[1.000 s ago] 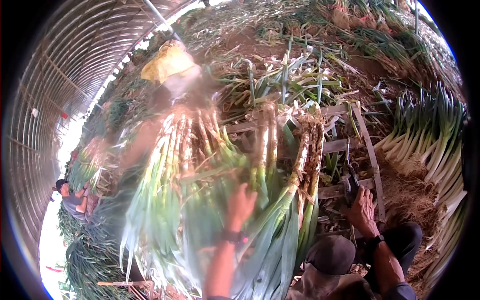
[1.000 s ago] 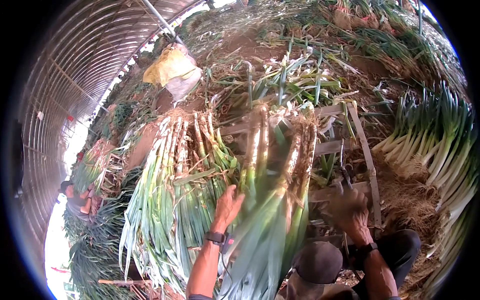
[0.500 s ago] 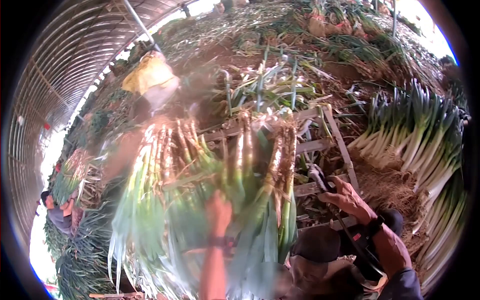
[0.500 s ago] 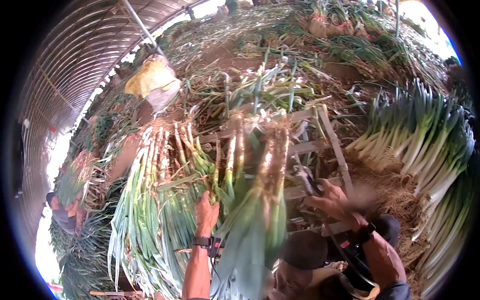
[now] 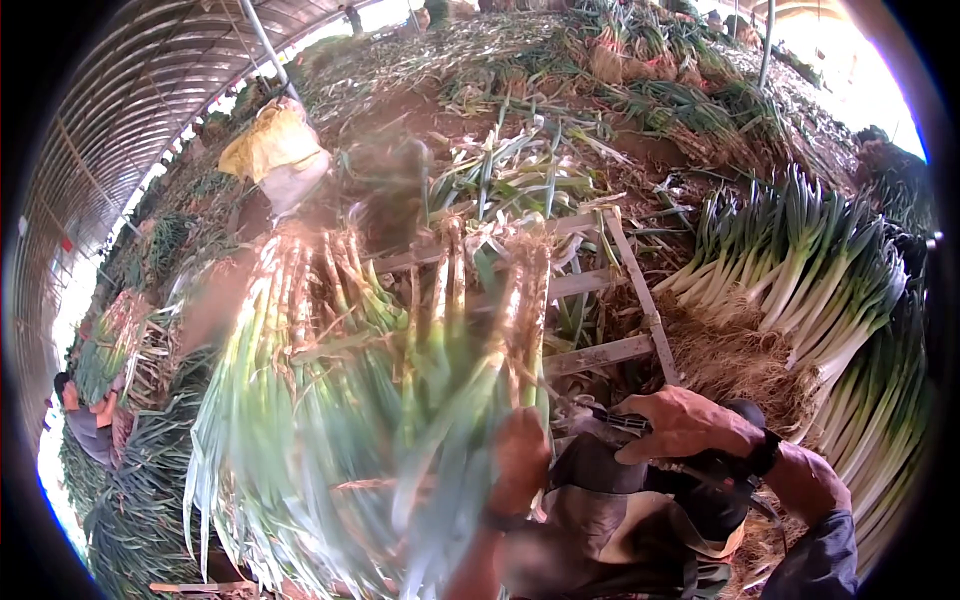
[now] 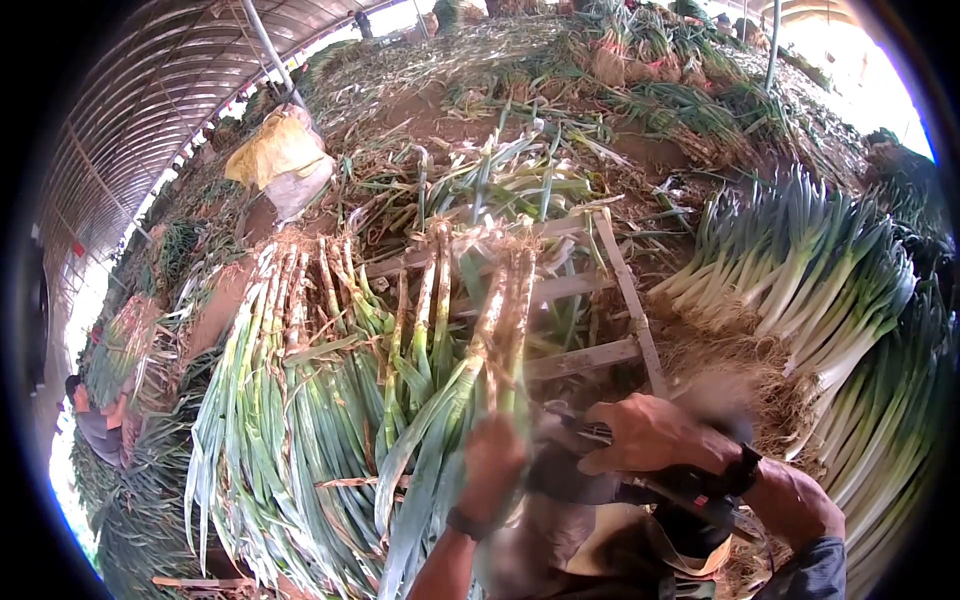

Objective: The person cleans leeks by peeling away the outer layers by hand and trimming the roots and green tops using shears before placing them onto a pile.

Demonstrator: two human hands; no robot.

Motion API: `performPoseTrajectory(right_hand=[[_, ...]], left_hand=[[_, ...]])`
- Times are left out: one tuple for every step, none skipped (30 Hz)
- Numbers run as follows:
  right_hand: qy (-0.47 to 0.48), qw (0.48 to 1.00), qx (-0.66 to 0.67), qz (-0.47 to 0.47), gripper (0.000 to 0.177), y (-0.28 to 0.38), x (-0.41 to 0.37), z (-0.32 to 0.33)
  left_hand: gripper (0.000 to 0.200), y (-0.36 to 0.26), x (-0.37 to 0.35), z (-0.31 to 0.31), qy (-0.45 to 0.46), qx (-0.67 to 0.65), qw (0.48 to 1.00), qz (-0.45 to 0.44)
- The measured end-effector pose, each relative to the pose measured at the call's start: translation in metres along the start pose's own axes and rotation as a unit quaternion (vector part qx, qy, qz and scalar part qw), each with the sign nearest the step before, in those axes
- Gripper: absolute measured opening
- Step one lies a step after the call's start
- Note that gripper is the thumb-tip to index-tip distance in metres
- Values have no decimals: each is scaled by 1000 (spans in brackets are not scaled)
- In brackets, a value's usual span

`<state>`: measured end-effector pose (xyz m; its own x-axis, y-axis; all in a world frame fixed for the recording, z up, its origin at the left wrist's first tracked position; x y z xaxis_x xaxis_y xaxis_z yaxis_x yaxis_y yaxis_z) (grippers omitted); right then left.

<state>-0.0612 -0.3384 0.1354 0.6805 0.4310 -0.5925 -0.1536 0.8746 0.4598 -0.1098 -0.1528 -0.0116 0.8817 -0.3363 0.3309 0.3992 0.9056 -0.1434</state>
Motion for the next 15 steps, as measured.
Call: performPoseTrajectory(right_hand=[[-3, 1000, -19, -6, 59, -1, 2, -1], [-5, 999, -37, -11, 62, -1, 2, -2], [0, 999, -53, -8, 61, 2, 1, -2], [5, 998, -68, -5, 61, 5, 0, -2], [11, 997, -82, -2, 60, 9, 0, -3], [-7, 994, -109, -7, 62, 12, 1, -4], [-24, 990, -136, -11, 64, 16, 3, -4], [-41, 986, -164, -15, 66, 18, 7, -4], [-37, 984, -173, -17, 66, 16, 11, -6], [-32, 982, -184, -20, 66, 12, 17, -8], [-26, 980, -194, -23, 67, 8, 20, -9], [-33, 983, -180, -15, 62, 7, 20, -8], [-41, 985, -167, -7, 58, 5, 19, -8], [-49, 987, -153, 0, 55, 5, 18, -7], [-53, 987, -153, -4, 54, 4, 17, -6]], left_hand=[[34, 8, -1, -9, -8, -10, 1000, 16], [34, 9, 2, -1, -15, -12, 1000, 24], [34, 10, 6, 7, -21, -14, 999, 31], [34, 10, 10, 16, -28, -16, 999, 39], [33, 9, 12, 21, -28, -24, 998, 44], [32, 9, 12, 18, -17, -27, 998, 46], [31, 10, 12, 16, -7, -30, 998, 48], [31, 13, 13, 4, 13, -29, 998, 47], [31, 16, 15, -7, 31, -27, 998, 46], [30, 18, 18, -11, 30, -20, 998, 56], [28, 19, 22, -17, 29, -13, 997, 66], [27, 21, 26, -22, 29, -7, 997, 76], [27, 24, 26, -32, 22, -7, 997, 79], [28, 27, 28, -41, 14, -8, 997, 81], [28, 27, 31, -44, 7, -9, 997, 83]])
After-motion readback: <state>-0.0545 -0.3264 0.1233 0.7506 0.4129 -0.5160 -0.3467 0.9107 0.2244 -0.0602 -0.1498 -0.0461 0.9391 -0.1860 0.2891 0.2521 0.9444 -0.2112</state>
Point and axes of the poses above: each hand's wrist, its own x-axis towards the middle knuckle, its own z-axis out of the back of the hand, y = z × x, the point moved 7 cm from there along x, towards the middle knuckle, and after that the axes turned 15 degrees about -z, right-handed, at the moved point
